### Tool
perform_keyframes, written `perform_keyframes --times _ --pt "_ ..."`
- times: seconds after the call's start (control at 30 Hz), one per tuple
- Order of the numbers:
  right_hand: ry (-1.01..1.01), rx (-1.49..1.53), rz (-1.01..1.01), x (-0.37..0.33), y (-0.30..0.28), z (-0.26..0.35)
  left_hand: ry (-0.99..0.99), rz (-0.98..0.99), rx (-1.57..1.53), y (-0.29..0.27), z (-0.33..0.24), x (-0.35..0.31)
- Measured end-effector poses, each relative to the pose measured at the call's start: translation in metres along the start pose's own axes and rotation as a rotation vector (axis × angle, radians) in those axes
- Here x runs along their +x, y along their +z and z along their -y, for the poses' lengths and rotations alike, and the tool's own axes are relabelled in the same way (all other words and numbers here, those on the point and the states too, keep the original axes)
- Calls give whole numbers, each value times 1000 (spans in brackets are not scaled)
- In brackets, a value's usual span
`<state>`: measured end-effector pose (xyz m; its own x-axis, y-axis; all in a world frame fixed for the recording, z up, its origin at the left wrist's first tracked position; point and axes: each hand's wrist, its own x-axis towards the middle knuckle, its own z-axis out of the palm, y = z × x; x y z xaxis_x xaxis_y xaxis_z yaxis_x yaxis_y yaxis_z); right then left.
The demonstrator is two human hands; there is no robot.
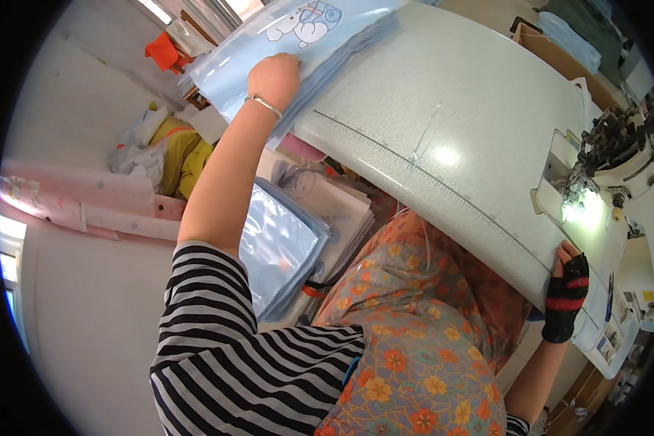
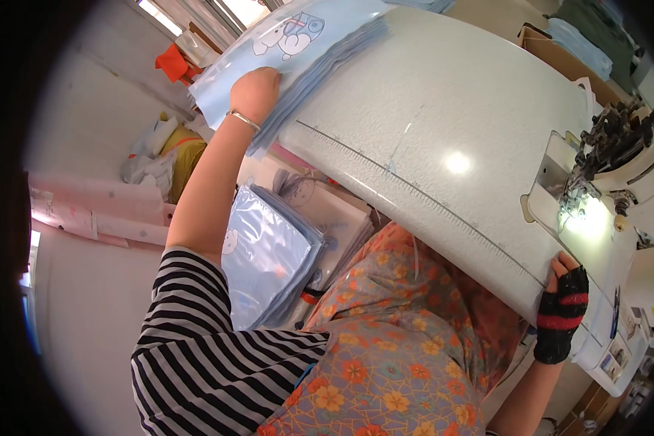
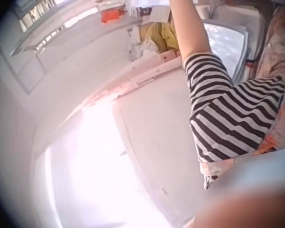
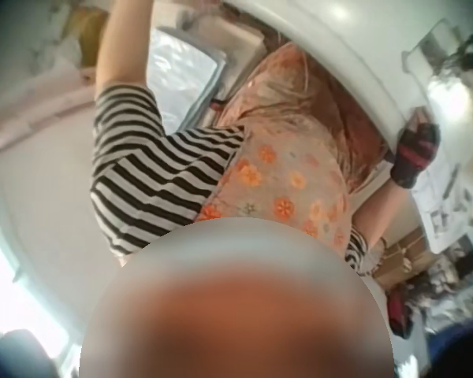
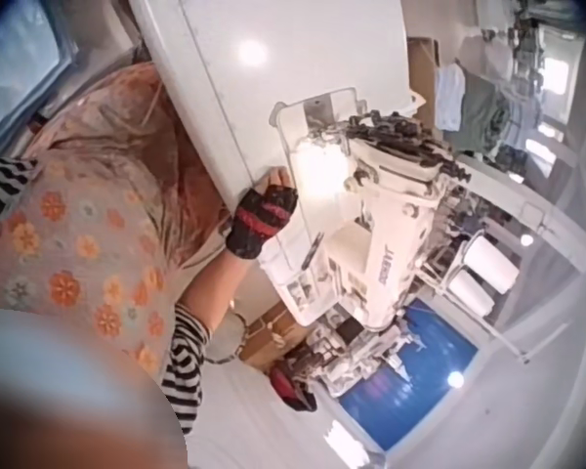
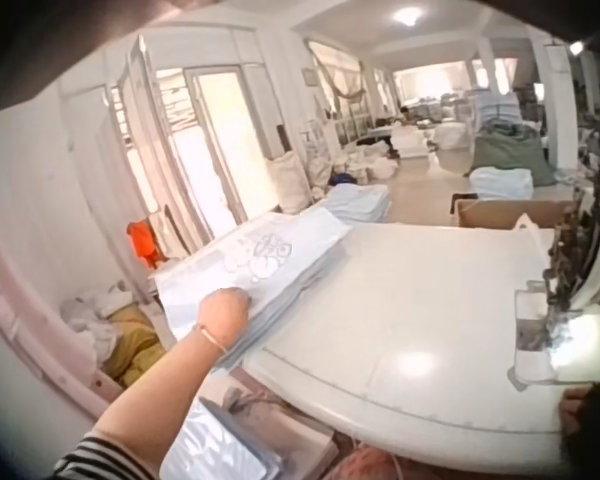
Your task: Using an industrial sewing machine to stitch the edges of printed plastic or fabric covers.
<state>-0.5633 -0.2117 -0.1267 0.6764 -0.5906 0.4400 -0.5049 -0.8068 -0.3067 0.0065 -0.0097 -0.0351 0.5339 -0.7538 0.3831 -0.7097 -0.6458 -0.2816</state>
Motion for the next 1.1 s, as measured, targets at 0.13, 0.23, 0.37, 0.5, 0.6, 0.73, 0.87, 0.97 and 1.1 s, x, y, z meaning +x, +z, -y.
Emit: perform_keyframes --times 0.13,0.23,0.37,0.5,0.6,0.73,0.87,0.97,1.1 --pt "-5 -14 -8 1 0 3 60 -188 -142 3 -3 -13" --pt "13 16 -12 0 -1 4 26 -155 -219 3 1 -11" --pt "31 34 -11 -1 0 3 -119 91 -285 -7 14 7" --pt "9 7 -7 -1 2 -1 -108 128 -371 -10 33 20" --pt "8 53 16 0 0 2 15 125 -315 -23 33 27" --pt "6 18 -5 -1 -4 1 338 303 -142 -58 -33 37" --pt "37 81 20 -1 -3 8 769 463 -500 -79 -129 -2" --pt "37 309 -5 11 -3 47 837 661 -762 -106 -193 -52" --pt "-16 437 199 29 -1 80 902 770 -1012 -124 -245 -116"
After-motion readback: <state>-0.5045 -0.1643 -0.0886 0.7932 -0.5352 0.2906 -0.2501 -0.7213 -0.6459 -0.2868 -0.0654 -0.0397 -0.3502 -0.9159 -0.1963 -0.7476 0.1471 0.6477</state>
